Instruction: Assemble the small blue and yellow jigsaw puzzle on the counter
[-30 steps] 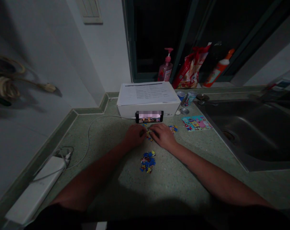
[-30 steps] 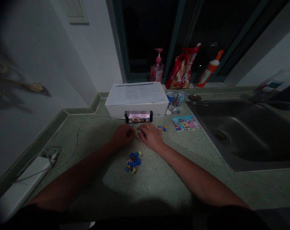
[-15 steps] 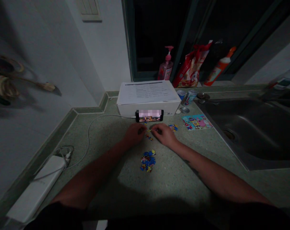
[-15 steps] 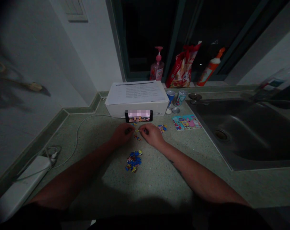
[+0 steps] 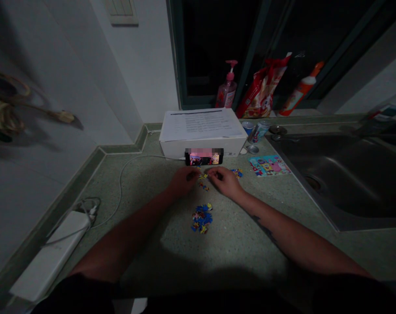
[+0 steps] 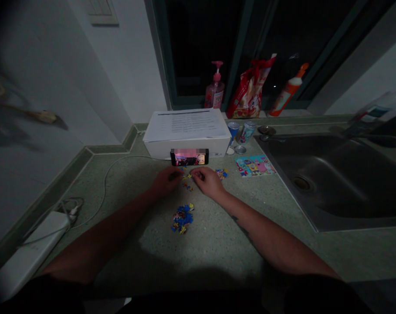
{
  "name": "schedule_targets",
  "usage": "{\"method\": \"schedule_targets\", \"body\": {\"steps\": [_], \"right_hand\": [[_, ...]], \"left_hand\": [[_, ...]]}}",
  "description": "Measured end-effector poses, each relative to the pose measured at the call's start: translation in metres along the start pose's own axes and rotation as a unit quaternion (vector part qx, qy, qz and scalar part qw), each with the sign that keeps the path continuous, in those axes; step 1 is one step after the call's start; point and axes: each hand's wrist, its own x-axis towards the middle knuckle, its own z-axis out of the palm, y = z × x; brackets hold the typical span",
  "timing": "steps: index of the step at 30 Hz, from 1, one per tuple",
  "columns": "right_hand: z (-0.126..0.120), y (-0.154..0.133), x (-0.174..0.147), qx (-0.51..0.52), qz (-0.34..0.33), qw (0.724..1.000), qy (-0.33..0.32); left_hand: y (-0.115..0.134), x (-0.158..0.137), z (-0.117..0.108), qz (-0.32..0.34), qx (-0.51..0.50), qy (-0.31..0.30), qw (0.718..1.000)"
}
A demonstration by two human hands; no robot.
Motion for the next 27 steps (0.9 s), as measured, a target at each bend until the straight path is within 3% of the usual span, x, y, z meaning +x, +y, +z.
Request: {"method": "schedule_targets", "body": {"steps": [9, 18, 27], "right_hand": [[0.0, 0.003, 0.001, 0.017, -0.002, 1.0, -0.008], [-0.001, -0.002, -0.004, -0.024, -0.073, 0.997, -0.03], [-0.004, -0.013, -0.006, -0.058, -0.111, 0.99, -0.067]], "left_hand": [[0.004, 0.001, -0.005, -0.042, -0.053, -0.001, 0.998], [0.005, -0.001, -0.003, 0.032, 0.032, -0.028, 0.999], [0.008, -0.005, -0.002, 0.055, 0.052, -0.048, 0.996]]}}
